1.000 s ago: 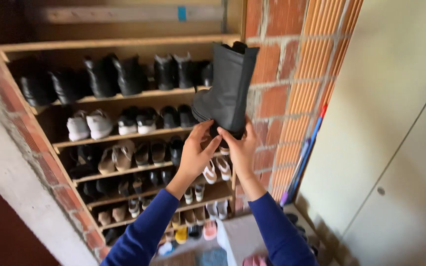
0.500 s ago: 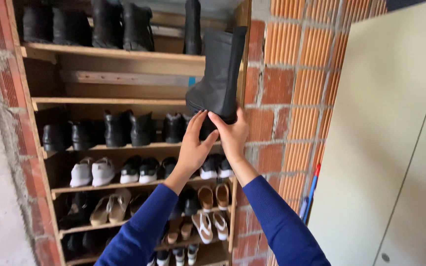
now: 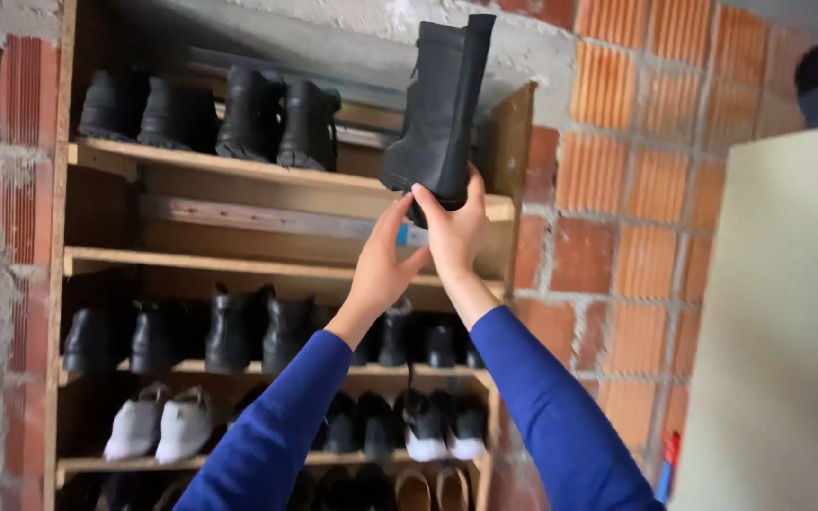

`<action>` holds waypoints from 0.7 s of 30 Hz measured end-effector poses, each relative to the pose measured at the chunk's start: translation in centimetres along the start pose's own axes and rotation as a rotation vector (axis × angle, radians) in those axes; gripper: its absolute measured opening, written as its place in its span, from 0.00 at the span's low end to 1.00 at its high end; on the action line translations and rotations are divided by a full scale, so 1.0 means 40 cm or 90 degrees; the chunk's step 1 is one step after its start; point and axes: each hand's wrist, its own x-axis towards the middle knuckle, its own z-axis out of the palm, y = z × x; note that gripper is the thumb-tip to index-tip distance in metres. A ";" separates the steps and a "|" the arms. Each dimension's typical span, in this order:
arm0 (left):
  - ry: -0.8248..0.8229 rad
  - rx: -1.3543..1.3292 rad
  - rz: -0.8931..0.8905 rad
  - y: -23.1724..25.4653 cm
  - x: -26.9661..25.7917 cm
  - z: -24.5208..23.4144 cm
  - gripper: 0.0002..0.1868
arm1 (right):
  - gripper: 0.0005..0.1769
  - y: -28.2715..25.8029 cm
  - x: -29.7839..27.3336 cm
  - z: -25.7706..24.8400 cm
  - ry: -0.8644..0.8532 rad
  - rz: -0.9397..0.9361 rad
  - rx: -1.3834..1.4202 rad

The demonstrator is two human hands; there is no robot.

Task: The person picks up various pairs of shoes, including black boots and beige boots, from a bench and places them onto shelves in a wooden shoe rack. The person handles the shoes by hand, arranging them in pairs on the shelves.

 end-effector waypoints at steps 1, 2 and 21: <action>0.005 0.003 0.005 -0.028 0.026 0.000 0.41 | 0.44 0.009 0.025 0.029 -0.001 -0.005 0.005; -0.011 0.021 -0.010 -0.057 0.052 -0.001 0.42 | 0.44 0.018 0.049 0.058 0.003 0.003 -0.032; -0.114 0.214 -0.057 -0.510 0.254 -0.060 0.41 | 0.39 0.324 0.217 0.533 -0.002 0.107 -0.174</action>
